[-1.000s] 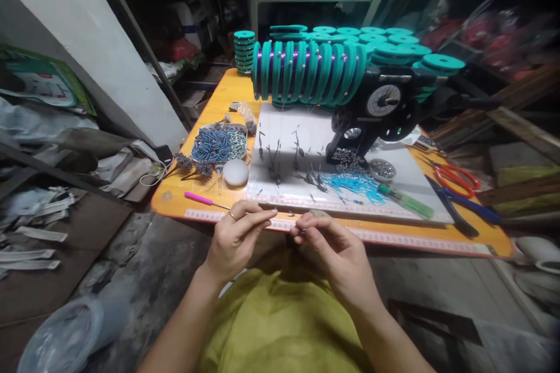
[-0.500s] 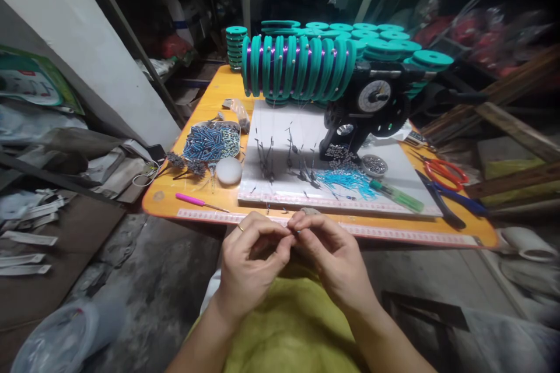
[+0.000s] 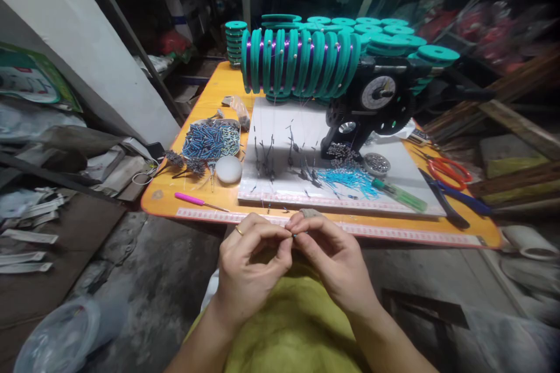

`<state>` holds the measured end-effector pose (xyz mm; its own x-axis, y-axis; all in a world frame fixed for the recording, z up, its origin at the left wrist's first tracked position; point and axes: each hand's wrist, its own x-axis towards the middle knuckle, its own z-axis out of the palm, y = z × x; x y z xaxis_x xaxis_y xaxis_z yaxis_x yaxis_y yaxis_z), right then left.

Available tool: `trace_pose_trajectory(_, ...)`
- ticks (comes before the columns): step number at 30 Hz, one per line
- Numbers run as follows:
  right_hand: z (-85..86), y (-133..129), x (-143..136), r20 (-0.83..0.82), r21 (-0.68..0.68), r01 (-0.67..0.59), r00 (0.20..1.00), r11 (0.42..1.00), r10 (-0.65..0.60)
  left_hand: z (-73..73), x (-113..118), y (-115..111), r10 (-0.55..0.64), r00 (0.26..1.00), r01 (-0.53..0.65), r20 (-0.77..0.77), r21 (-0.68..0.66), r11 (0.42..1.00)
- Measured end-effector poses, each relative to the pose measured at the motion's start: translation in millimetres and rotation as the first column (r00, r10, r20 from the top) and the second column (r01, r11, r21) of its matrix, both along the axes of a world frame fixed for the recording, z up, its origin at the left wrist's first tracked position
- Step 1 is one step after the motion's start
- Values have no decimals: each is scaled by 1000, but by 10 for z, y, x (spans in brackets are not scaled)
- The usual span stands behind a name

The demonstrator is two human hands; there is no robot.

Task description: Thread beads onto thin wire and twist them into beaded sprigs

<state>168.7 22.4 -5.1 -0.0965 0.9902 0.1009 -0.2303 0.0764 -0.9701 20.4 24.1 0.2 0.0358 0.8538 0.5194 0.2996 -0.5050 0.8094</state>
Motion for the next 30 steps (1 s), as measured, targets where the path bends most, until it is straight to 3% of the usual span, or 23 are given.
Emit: trace_pose_trajectory(30, -26, -13, 2, -18, 9, -34, 999, 999, 34, -3, -31, -16, -19, 999, 19, -32, 15, 1000)
